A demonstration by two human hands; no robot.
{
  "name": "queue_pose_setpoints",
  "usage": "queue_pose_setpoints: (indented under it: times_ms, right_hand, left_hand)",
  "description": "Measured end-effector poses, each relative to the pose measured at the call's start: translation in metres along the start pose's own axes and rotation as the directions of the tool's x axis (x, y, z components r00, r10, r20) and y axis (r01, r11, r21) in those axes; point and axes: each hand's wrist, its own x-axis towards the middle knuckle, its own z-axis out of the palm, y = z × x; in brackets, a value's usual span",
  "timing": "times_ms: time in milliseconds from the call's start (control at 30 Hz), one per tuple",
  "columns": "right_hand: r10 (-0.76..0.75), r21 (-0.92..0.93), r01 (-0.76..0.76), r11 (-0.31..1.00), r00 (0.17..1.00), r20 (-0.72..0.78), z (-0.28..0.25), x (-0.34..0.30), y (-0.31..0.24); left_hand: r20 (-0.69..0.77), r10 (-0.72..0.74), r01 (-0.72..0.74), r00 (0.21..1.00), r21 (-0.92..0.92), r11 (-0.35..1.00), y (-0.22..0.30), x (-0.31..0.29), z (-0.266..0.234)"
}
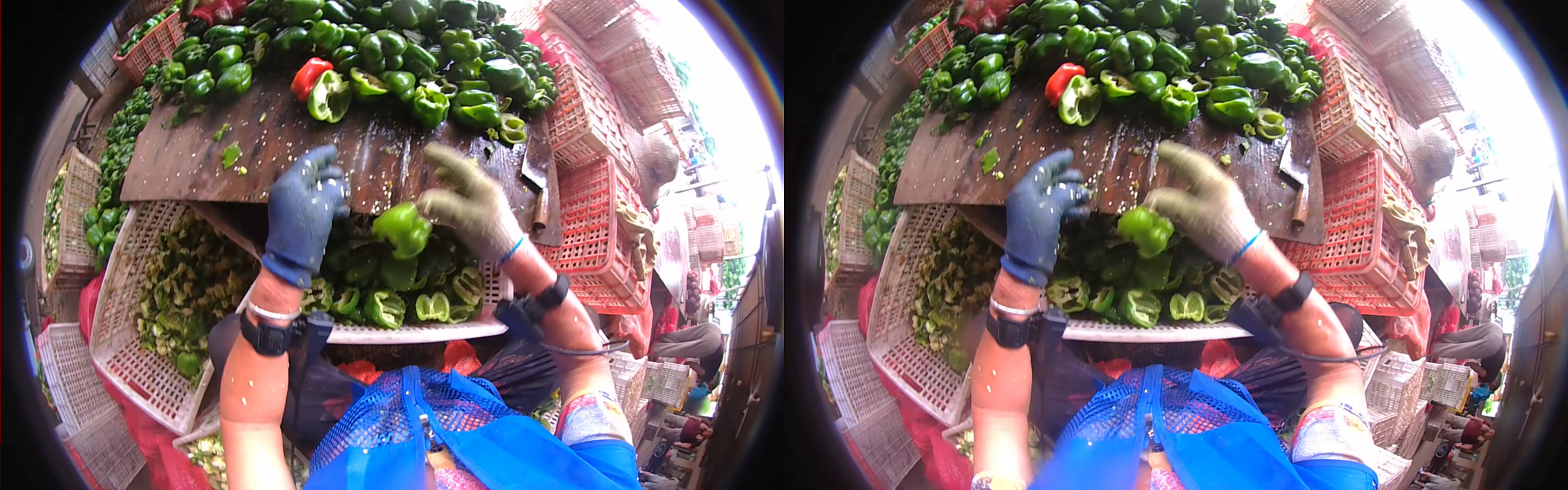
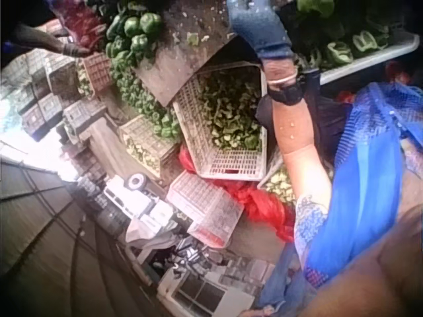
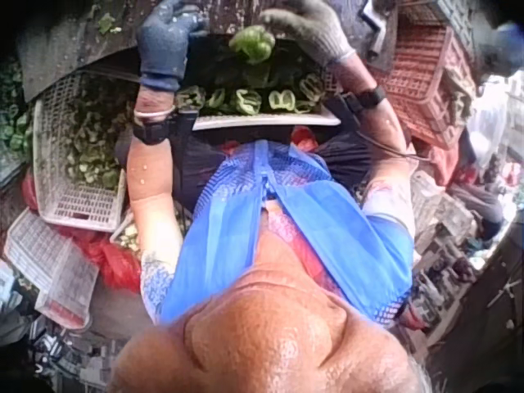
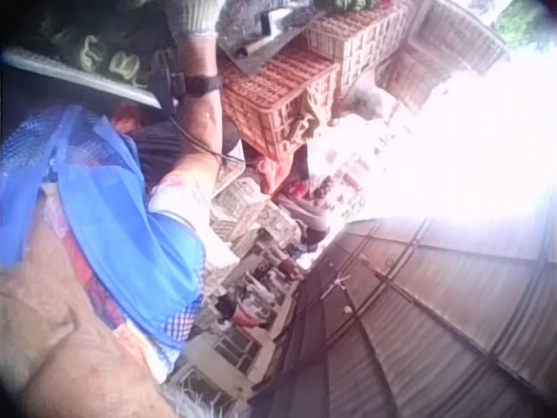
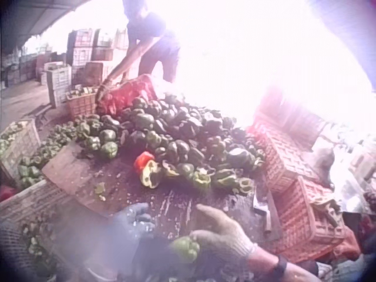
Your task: The recorder is cutting the tops off green peppers and removing seeds before placing them into a basket.
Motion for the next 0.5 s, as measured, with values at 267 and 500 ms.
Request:
queue_pose_setpoints:
  times_ms: [267, 500]
  right_hand:
    - [-0.062, -0.788, -0.187, 0.586, 0.960, -0.274, -0.084, 0.133, 0.124]
    - [0.062, -0.343, -0.173, 0.923, 0.949, -0.310, -0.078, 0.093, 0.111]
  left_hand:
    - [0.057, -0.138, 0.123, 0.989, 0.220, 0.968, -0.013, 0.003, 0.014]
    - [0.121, -0.132, 0.090, 0.984, 0.302, 0.949, -0.018, 0.009, 0.022]
